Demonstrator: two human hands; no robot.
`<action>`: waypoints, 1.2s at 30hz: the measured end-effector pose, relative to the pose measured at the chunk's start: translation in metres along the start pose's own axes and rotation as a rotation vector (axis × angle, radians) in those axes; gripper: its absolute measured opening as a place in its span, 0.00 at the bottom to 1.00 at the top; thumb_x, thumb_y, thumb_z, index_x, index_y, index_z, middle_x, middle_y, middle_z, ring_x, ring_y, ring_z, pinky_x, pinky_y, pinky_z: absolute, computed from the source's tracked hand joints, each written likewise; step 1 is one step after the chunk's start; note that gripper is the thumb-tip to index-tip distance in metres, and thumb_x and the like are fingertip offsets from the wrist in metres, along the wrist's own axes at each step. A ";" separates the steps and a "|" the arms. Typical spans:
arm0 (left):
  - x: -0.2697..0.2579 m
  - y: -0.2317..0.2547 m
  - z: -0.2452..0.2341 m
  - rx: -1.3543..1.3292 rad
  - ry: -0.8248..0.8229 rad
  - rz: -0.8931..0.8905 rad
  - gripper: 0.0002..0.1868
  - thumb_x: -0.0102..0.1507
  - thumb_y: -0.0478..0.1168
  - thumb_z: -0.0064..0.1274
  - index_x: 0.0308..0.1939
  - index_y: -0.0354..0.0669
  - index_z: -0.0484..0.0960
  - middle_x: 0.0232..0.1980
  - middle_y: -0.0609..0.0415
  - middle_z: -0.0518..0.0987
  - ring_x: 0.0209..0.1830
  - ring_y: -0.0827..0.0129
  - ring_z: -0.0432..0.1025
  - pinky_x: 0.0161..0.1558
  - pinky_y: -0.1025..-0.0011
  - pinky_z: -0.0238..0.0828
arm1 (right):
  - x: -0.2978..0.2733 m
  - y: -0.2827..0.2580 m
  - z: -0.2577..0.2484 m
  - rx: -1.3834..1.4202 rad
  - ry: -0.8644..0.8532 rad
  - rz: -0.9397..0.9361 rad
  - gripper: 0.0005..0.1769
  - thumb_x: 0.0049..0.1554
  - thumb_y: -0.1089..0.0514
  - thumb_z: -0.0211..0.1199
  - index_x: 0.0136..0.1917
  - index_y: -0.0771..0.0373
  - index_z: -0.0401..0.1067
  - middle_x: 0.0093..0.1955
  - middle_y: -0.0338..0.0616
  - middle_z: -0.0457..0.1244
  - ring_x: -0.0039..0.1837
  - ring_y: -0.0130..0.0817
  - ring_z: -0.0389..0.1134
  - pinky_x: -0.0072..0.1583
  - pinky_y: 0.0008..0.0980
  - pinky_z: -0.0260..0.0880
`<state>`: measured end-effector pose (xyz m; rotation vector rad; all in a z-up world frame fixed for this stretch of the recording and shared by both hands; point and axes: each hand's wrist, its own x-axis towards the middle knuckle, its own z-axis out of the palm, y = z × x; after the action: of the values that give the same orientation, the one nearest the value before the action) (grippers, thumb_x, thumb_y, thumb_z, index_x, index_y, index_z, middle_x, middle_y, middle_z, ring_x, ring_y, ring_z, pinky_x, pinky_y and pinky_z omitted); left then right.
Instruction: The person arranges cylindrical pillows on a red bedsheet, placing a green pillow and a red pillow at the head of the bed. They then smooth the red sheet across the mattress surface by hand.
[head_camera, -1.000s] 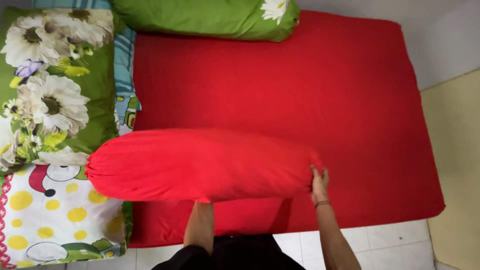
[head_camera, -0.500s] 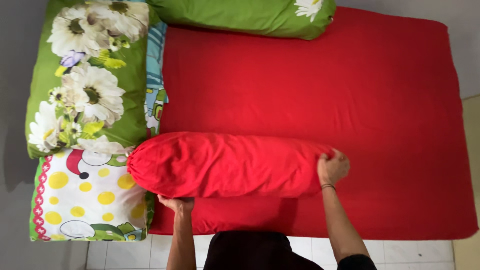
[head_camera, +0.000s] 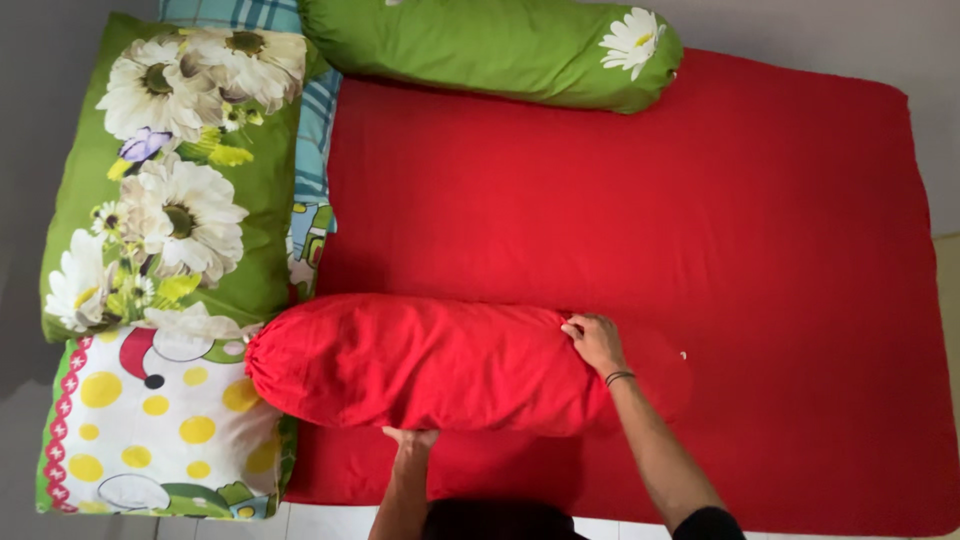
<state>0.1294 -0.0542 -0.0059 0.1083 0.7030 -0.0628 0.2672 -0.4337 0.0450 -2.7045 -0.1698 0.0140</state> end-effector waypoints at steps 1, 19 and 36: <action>0.002 -0.004 0.000 0.001 0.021 0.015 0.50 0.55 0.77 0.34 0.73 0.53 0.66 0.74 0.51 0.69 0.72 0.47 0.63 0.66 0.42 0.63 | -0.001 -0.001 0.004 -0.014 -0.022 0.064 0.12 0.60 0.45 0.65 0.47 0.53 0.78 0.48 0.43 0.72 0.53 0.45 0.73 0.59 0.44 0.71; 0.243 -0.031 0.153 0.025 -0.607 0.022 0.39 0.70 0.68 0.32 0.73 0.45 0.66 0.72 0.50 0.71 0.68 0.52 0.68 0.63 0.49 0.70 | 0.220 0.026 -0.115 0.006 0.529 0.042 0.07 0.67 0.59 0.62 0.48 0.64 0.73 0.45 0.51 0.69 0.47 0.53 0.71 0.47 0.49 0.69; 0.378 0.066 0.328 0.378 0.115 0.400 0.56 0.56 0.78 0.46 0.80 0.54 0.55 0.83 0.55 0.56 0.80 0.53 0.54 0.73 0.41 0.51 | 0.387 0.068 -0.047 -0.174 0.646 0.434 0.36 0.61 0.40 0.62 0.77 0.55 0.60 0.83 0.67 0.45 0.84 0.68 0.40 0.76 0.76 0.38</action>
<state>0.6338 -0.0366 0.0027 0.6159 0.7670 0.1972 0.6606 -0.4678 0.0649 -2.7008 0.6282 -0.7591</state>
